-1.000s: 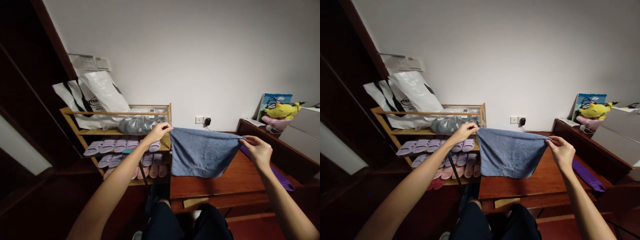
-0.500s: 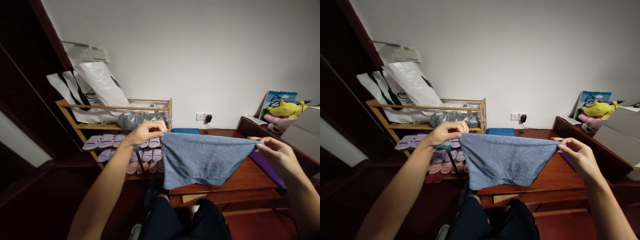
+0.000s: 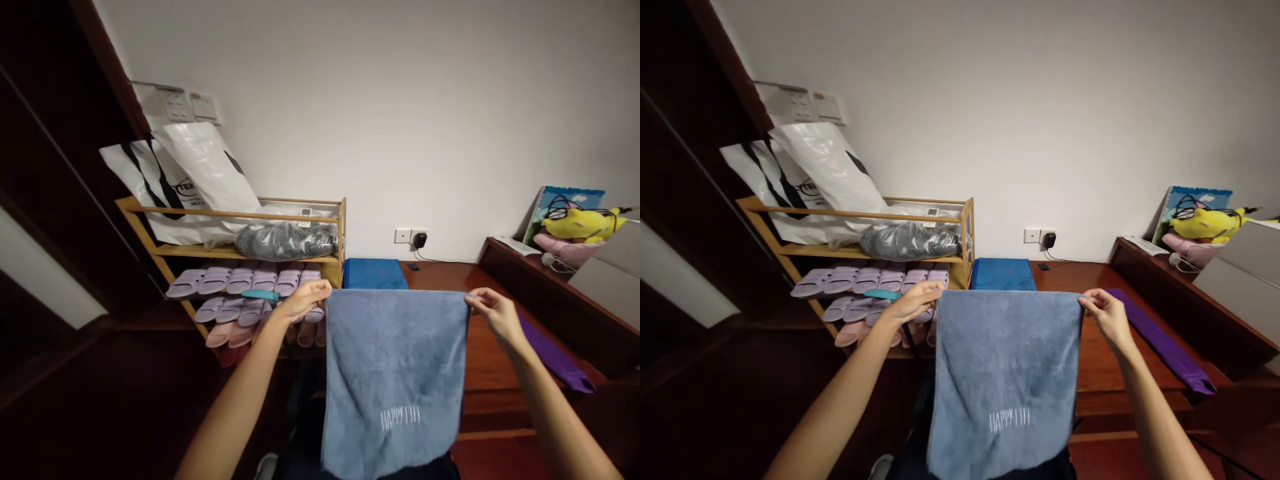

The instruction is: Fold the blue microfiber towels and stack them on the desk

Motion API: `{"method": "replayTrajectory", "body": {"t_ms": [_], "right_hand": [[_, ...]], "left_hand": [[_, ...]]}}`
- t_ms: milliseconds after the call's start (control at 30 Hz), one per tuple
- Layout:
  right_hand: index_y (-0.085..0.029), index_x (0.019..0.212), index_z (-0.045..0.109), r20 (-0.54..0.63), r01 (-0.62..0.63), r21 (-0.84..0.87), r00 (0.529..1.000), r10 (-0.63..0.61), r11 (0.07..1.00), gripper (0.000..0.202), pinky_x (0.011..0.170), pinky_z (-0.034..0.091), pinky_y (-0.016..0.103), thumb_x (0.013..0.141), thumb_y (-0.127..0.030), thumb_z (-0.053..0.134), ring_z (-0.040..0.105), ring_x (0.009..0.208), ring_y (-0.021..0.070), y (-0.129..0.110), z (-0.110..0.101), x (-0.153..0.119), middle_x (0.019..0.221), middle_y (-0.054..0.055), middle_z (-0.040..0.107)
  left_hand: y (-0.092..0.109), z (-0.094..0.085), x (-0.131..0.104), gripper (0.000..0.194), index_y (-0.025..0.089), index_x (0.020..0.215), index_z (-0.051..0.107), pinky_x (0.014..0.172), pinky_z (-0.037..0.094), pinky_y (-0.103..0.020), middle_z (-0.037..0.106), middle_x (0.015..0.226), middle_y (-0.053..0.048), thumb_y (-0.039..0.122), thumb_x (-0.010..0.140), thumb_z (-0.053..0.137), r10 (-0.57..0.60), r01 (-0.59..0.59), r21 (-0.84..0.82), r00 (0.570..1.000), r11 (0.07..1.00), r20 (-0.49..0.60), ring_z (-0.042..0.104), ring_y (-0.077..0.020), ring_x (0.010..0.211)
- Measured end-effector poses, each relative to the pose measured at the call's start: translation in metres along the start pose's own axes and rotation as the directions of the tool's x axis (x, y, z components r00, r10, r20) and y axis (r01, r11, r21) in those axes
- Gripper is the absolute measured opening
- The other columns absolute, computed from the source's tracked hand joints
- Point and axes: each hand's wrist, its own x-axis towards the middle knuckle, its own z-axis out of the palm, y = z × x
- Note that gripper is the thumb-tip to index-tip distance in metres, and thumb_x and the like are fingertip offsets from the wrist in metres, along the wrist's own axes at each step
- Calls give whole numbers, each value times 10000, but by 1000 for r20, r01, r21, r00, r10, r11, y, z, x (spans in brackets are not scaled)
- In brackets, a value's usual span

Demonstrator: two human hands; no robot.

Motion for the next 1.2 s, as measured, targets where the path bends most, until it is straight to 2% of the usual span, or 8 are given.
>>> {"method": "replayTrajectory", "body": {"t_ms": [100,200,433,667,833,933,1033,1200], "right_hand": [[-183,709,591,-56,-26,-73,998,22,997,468,520,425,257,565,-610,714,522,563,138,45,21,18,630,3,587],[-189,695,570,-106,-41,-123,994,28,992,471,544,431,271,577,-639,650,544,588,158,85,43,37,627,8,597],[-212,645,594,-203,-112,-343,978,43,933,326,538,400,308,616,-536,567,566,573,213,147,78,77,595,34,613],[-220,706,636,-175,-144,-537,983,57,831,244,593,433,316,699,-433,517,610,681,240,194,105,105,711,68,650],[-162,892,667,-167,-145,-659,985,45,738,376,778,446,423,800,-427,416,588,950,314,211,137,109,1009,182,634],[-193,1198,580,17,48,-724,999,-51,688,485,990,330,458,877,-464,337,433,1232,284,217,164,100,1324,146,505],[-261,1389,395,331,303,-755,942,-61,582,553,1074,228,455,919,-518,259,269,1360,218,229,185,86,1469,64,362],[-272,1436,305,343,279,-834,938,50,476,605,1088,200,459,924,-572,188,183,1395,193,245,190,73,1518,31,260]], "left_hand": [[-38,2,20,458,168,690,576,571,480,-273,622,600,-7,598,623,719,-61,62,69,998,996,-15,606,-152,561],[-73,4,46,506,179,630,542,550,457,-261,587,556,21,658,579,696,-59,76,147,991,986,-116,571,-136,530],[-135,-3,101,484,212,576,454,481,370,-249,500,487,46,670,685,568,4,132,371,939,919,-343,513,-144,481],[-164,-18,135,283,198,590,521,608,414,-281,588,575,-6,355,821,568,24,284,661,909,695,-415,597,-193,630],[-171,5,144,154,170,867,640,823,425,-381,672,906,-112,204,868,490,95,340,811,897,475,-432,609,-268,954],[-184,34,147,312,209,1186,559,1009,329,-406,567,1260,-103,205,907,422,158,243,886,932,394,-326,458,-244,1223],[-208,52,149,451,235,1365,415,1089,246,-414,390,1458,-68,361,932,406,186,107,942,967,318,-173,300,-230,1351],[-241,51,146,539,214,1405,374,1113,183,-466,343,1489,-78,492,957,264,209,60,975,972,215,-106,254,-240,1377]]}}
